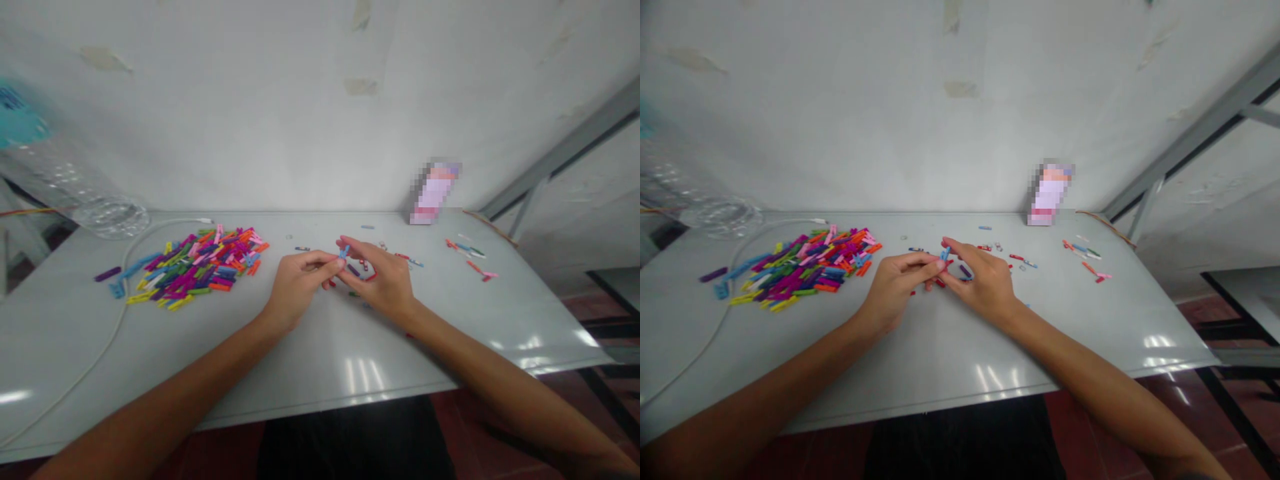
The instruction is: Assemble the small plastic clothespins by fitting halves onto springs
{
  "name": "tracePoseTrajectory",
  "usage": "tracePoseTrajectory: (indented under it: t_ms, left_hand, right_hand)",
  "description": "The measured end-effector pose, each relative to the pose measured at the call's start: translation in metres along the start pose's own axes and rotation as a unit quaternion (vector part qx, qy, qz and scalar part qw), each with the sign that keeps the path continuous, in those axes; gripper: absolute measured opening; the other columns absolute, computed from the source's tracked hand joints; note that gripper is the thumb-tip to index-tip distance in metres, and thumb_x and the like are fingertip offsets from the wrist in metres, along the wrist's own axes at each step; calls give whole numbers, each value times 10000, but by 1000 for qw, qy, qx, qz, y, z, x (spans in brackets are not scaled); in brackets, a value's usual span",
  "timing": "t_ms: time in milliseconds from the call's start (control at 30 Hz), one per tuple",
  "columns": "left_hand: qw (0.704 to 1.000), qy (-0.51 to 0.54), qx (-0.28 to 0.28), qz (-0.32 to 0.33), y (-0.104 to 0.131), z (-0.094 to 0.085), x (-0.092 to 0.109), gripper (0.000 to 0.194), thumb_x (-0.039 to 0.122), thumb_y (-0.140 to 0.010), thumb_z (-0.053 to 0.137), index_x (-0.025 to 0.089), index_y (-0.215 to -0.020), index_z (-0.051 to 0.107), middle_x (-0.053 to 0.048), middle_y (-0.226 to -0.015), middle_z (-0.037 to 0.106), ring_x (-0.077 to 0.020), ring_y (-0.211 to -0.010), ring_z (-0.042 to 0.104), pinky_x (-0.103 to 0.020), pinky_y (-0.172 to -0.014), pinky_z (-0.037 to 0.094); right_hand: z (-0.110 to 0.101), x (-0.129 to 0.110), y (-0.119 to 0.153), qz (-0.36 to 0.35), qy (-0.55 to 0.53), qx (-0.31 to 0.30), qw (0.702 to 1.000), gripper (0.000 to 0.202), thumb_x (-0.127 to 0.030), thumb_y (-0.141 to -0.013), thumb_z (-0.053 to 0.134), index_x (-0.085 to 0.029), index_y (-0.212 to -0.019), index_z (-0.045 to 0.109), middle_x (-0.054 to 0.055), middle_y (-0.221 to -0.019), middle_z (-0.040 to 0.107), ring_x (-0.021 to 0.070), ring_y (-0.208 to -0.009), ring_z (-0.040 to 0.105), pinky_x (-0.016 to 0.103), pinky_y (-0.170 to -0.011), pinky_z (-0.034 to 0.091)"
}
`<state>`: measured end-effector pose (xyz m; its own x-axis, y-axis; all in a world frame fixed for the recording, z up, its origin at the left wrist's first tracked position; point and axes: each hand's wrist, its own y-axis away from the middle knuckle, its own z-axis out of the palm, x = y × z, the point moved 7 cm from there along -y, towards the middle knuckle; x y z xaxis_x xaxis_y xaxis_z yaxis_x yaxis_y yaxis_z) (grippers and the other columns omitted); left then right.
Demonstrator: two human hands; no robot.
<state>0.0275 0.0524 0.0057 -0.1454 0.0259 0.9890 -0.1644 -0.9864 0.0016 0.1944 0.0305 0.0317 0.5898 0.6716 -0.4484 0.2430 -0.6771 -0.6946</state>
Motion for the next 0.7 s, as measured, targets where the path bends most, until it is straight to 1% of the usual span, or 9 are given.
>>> tracePoseTrajectory:
  t_ms: [133,233,400,500,633,700]
  left_hand:
    - [1000,15,10,2,2,1,0,188,374,-785,950,196,-790,886,-18,-707,750,-130,-609,560,-272,-625,475]
    - [1000,23,8,3,3,1,0,174,360,-787,950,201,-770,882,-12,-686,739,-129,-602,555,-275,-630,470]
    - [999,53,3,5,4,2,-3,184,355,-784,962,193,-758,879,-17,-679,735,-134,-638,594,-268,-652,474]
    - [999,54,0,6,4,2,-3,171,351,-802,956,196,-782,887,-13,-680,734,-130,-629,586,-267,-646,477]
    - [999,46,-15,7,2,3,-1,189,372,-817,952,193,-817,890,-12,-696,736,-122,-605,550,-272,-635,487]
    - [999,46,-25,8,0,4,-1,208,387,-818,956,191,-835,888,-19,-723,746,-130,-627,567,-271,-635,493]
  right_hand:
    - [-1,-5,2,-42,16,25,999,468,-271,-1054,789,-272,-1516,716,77,-1286,879,237,-1046,887,372,-968,737]
    - [-2,-11,4,-82,25,36,996,458,-250,-1058,787,-259,-1511,725,77,-1270,883,234,-1047,890,342,-967,737]
    - [-4,-16,6,-112,34,50,992,462,-246,-1053,785,-265,-1512,735,56,-1231,893,234,-1006,898,326,-923,751]
    - [-4,-16,5,-114,33,47,992,506,-217,-1041,799,-272,-1539,726,62,-1248,888,236,-1003,898,331,-926,749]
    - [-6,-13,1,-106,-11,38,994,601,-189,-1020,825,-284,-1597,683,86,-1340,858,249,-1114,882,362,-1000,734]
    - [-7,-11,-3,-97,-40,26,994,584,-193,-1022,826,-283,-1583,692,92,-1358,852,250,-1160,869,383,-1036,723]
